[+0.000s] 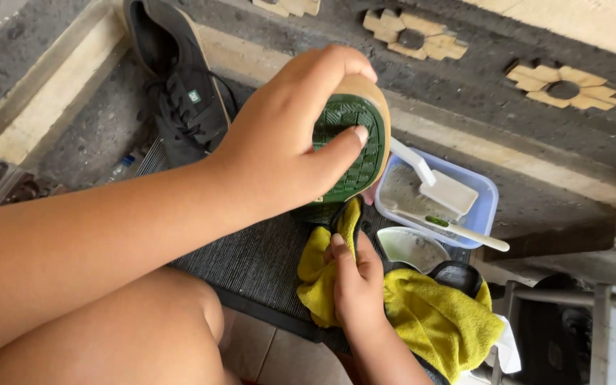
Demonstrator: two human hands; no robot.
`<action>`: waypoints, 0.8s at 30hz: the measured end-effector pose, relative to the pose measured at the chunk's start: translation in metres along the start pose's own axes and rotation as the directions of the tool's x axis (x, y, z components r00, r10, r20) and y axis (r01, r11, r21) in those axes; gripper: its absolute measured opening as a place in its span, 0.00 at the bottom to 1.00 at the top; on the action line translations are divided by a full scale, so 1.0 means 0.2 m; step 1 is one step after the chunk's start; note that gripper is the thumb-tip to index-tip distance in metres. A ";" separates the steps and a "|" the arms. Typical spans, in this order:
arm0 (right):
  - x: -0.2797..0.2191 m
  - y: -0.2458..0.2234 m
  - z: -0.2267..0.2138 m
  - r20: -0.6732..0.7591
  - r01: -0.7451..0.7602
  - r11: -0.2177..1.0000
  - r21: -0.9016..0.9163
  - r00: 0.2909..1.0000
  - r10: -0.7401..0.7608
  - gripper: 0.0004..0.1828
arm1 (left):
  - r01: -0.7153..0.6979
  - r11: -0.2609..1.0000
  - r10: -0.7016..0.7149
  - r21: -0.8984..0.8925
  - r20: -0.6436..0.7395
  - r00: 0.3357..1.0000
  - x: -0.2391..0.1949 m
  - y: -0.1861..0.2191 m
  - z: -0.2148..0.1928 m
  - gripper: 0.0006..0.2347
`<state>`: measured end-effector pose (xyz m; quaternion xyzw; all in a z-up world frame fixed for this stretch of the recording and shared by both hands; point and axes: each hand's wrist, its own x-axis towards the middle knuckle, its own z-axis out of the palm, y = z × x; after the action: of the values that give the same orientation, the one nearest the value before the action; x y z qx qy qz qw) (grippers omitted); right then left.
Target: Cleaning a black shoe by untying laces, scrubbing with a brush, and wiping with a cloth
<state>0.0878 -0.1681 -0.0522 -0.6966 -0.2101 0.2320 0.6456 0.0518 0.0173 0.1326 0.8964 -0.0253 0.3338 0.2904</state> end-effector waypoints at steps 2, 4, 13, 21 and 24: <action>0.02 -0.02 0.00 -0.018 0.064 0.998 0.023 0.998 -0.063 0.15 | 0.000 1.000 0.000 -0.014 0.008 1.000 0.01 0.00 0.01 0.13; 0.04 0.02 0.00 0.008 -0.085 0.971 0.225 0.996 0.086 0.12 | 0.014 1.000 -0.014 0.009 -0.003 1.000 0.00 0.00 0.00 0.12; 0.08 -0.17 0.05 0.030 -0.067 0.929 0.363 0.998 0.060 0.10 | 0.119 0.991 -0.113 0.061 -0.087 0.990 0.00 -0.02 0.00 0.12; 0.16 0.16 0.02 -0.093 -0.187 0.976 0.111 0.976 0.197 0.11 | 0.131 0.989 -0.128 0.063 -0.043 0.991 -0.01 -0.09 -0.03 0.13; 0.14 0.03 -0.01 -0.126 -0.316 0.947 0.052 0.939 0.320 0.06 | 0.081 0.995 -0.080 0.052 -0.018 0.997 0.00 -0.11 -0.02 0.13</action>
<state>0.1110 -0.1541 -0.0588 -0.7252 -0.0479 0.2895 0.6228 0.0540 0.0375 0.1239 0.9013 0.0218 0.3295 0.2803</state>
